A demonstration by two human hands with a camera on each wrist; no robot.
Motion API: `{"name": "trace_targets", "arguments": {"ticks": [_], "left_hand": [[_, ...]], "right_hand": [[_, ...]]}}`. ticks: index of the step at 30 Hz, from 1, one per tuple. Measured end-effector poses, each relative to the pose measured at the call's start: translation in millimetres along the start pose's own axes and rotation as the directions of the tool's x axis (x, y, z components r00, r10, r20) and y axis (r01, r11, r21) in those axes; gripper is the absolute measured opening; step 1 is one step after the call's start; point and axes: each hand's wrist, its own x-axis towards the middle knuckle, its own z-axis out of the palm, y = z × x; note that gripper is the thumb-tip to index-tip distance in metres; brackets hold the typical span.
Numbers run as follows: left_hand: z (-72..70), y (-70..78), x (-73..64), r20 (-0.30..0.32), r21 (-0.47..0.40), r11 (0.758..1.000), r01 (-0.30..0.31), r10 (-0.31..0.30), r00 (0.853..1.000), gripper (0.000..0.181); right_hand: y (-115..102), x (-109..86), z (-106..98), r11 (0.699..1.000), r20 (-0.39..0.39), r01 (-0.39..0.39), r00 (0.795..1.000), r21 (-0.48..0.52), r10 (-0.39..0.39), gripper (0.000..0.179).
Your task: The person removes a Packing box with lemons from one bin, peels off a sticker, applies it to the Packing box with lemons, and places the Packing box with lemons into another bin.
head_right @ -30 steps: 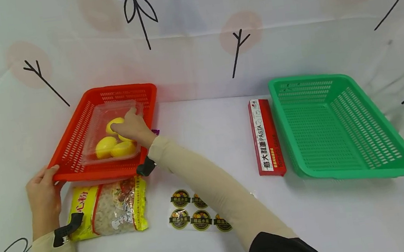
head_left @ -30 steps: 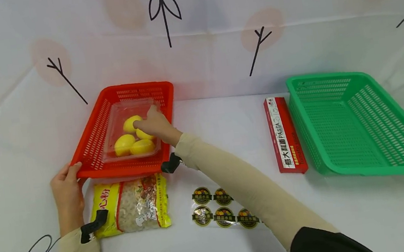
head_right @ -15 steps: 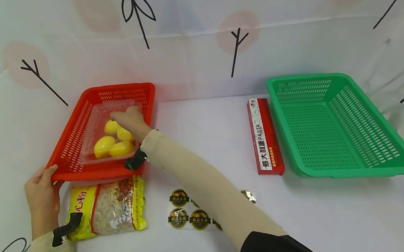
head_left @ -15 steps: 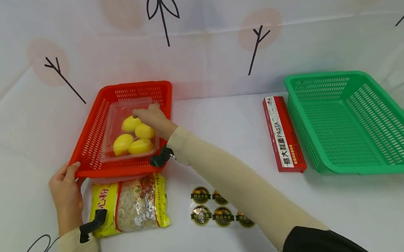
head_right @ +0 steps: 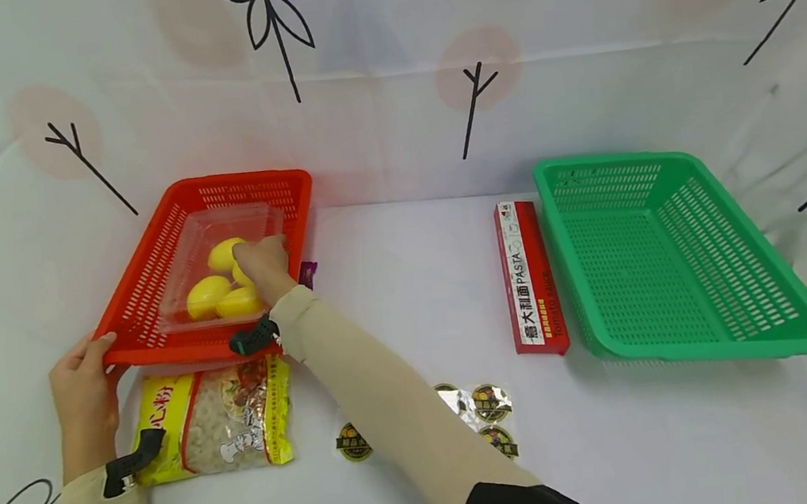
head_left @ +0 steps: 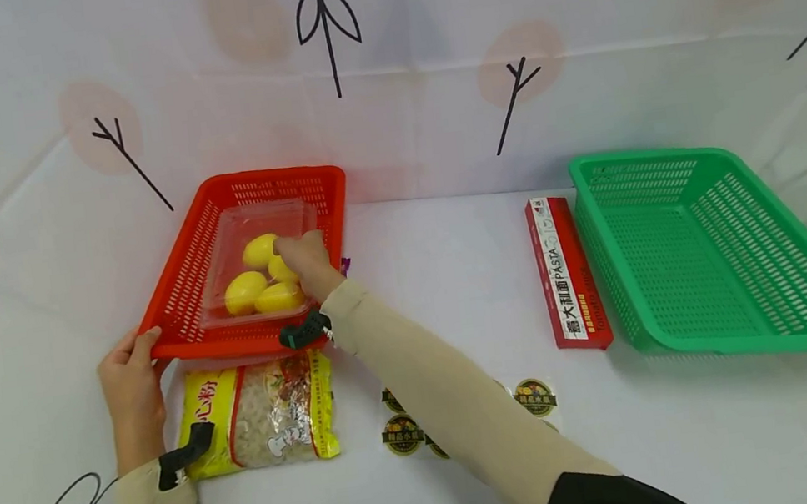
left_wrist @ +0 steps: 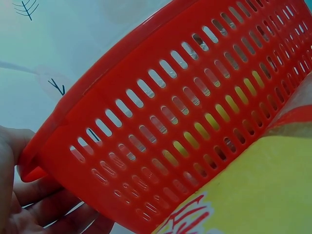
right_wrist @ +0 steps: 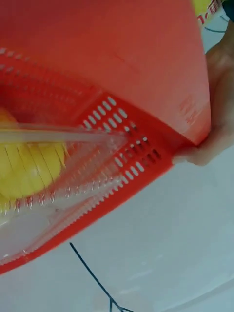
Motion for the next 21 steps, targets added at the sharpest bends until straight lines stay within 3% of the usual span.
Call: {"name": "trace_targets", "arguments": {"ticks": [3, 7, 12, 21], "left_hand": [[0.3, 1.0, 0.4, -0.001, 0.019, 1.000, 0.000, 0.000, 1.000, 0.050], [-1.2, 1.7, -0.5, -0.005, 0.028, 1.000, 0.008, -0.008, 1.000, 0.050], [-2.7, 0.8, -1.8, -0.015, 0.034, 0.999, 0.010, -0.009, 1.000, 0.050], [-0.2, 1.3, -0.4, -0.034, 0.044, 0.999, -0.007, 0.009, 0.999, 0.044]], "right_hand": [[3.5, 0.2, 2.8, 0.998, -0.017, -0.005, 1.000, 0.062, 0.006, 0.062], [5.3, 1.2, 5.3, 0.997, -0.036, -0.017, 0.999, 0.079, 0.020, 0.059], [6.1, 0.6, 6.2, 0.994, -0.048, -0.041, 0.998, 0.101, 0.046, 0.069], [3.2, -2.5, 3.1, 0.989, -0.030, -0.014, 0.999, 0.145, 0.018, 0.090]]}}
